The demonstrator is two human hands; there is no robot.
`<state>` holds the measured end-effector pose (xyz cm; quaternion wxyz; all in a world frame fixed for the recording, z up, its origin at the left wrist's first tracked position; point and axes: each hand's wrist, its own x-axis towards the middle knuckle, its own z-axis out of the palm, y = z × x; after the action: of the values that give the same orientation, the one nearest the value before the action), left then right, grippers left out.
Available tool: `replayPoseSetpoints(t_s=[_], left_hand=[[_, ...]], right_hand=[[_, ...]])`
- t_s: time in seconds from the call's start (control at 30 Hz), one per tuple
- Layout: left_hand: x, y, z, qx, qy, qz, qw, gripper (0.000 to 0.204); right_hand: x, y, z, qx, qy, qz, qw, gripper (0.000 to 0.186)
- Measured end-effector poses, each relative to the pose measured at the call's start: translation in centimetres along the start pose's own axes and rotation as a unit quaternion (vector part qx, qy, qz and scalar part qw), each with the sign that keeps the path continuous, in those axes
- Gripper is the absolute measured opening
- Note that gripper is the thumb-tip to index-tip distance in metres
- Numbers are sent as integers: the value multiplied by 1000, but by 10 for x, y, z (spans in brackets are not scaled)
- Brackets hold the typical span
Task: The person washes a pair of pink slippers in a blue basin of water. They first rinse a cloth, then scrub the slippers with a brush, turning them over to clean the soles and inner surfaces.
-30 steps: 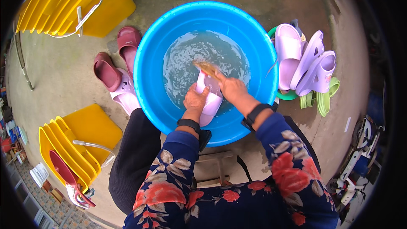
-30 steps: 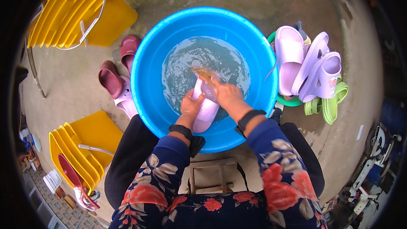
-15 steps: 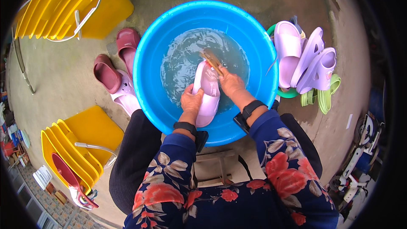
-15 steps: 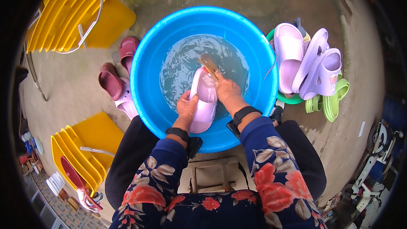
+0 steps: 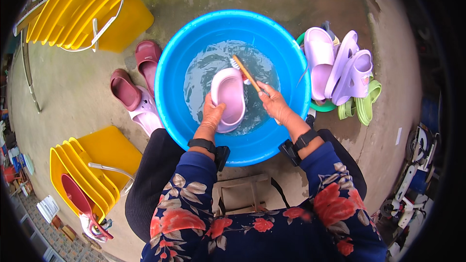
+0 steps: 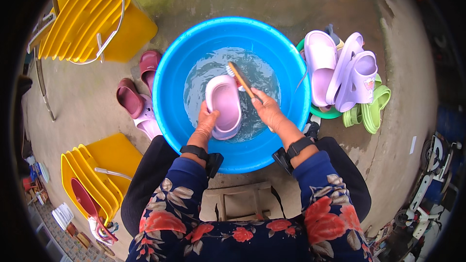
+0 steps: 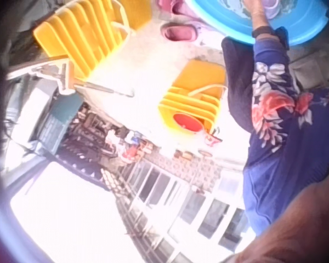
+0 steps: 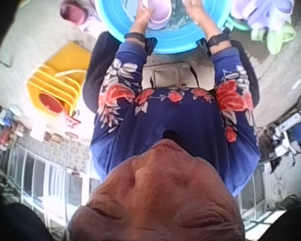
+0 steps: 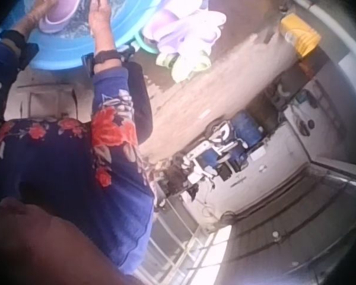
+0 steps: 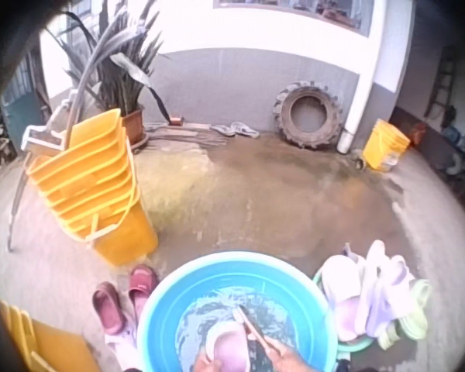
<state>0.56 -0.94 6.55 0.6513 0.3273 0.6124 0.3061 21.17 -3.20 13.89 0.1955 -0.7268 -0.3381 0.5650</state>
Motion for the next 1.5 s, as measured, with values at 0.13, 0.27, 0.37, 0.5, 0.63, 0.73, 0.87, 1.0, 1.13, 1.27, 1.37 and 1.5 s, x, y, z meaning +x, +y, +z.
replayPoseSetpoints(t_s=[0.13, 0.27, 0.37, 0.5, 0.63, 0.73, 0.87, 1.0, 1.13, 1.27, 1.37, 1.5], left_hand=[[-3, 32, -5, 100, 52, 82, 990, 35], [-10, 67, 0, 289, 92, 113, 946, 32], [-23, 86, 11, 301, 94, 107, 943, 34], [-39, 101, 22, 346, 95, 143, 922, 35], [-58, 97, 36, 392, 94, 142, 904, 40], [-72, 86, 39, 377, 176, 109, 903, 44], [-84, 72, 35, 319, 166, 5, 933, 45], [-84, 67, 38, 350, 133, 15, 927, 50], [-82, 65, 46, 396, 83, 5, 914, 54], [-77, 63, 48, 379, 106, 25, 919, 51], [-74, 64, 47, 377, 94, 0, 922, 50], [-72, 66, 46, 347, 110, 5, 931, 51]], right_hand=[[-21, -11, -2, -80, 29, -179, 980, 37], [-40, -20, -2, -106, 100, -274, 951, 39], [-51, -28, 3, -133, 91, -219, 962, 41], [-59, -45, 10, -183, 170, -174, 953, 40], [-72, -66, 19, -200, 183, -165, 948, 42], [-97, -75, 29, -224, 173, -154, 947, 43], [-147, -70, 39, -284, 104, -107, 947, 45], [-177, -61, 43, -329, 93, -125, 931, 47], [-161, -65, 44, -321, 122, -130, 930, 43], [-134, -72, 45, -310, 161, -153, 924, 41], [-134, -70, 46, -294, 164, -178, 925, 43], [-149, -62, 49, -294, 127, -142, 937, 46]])
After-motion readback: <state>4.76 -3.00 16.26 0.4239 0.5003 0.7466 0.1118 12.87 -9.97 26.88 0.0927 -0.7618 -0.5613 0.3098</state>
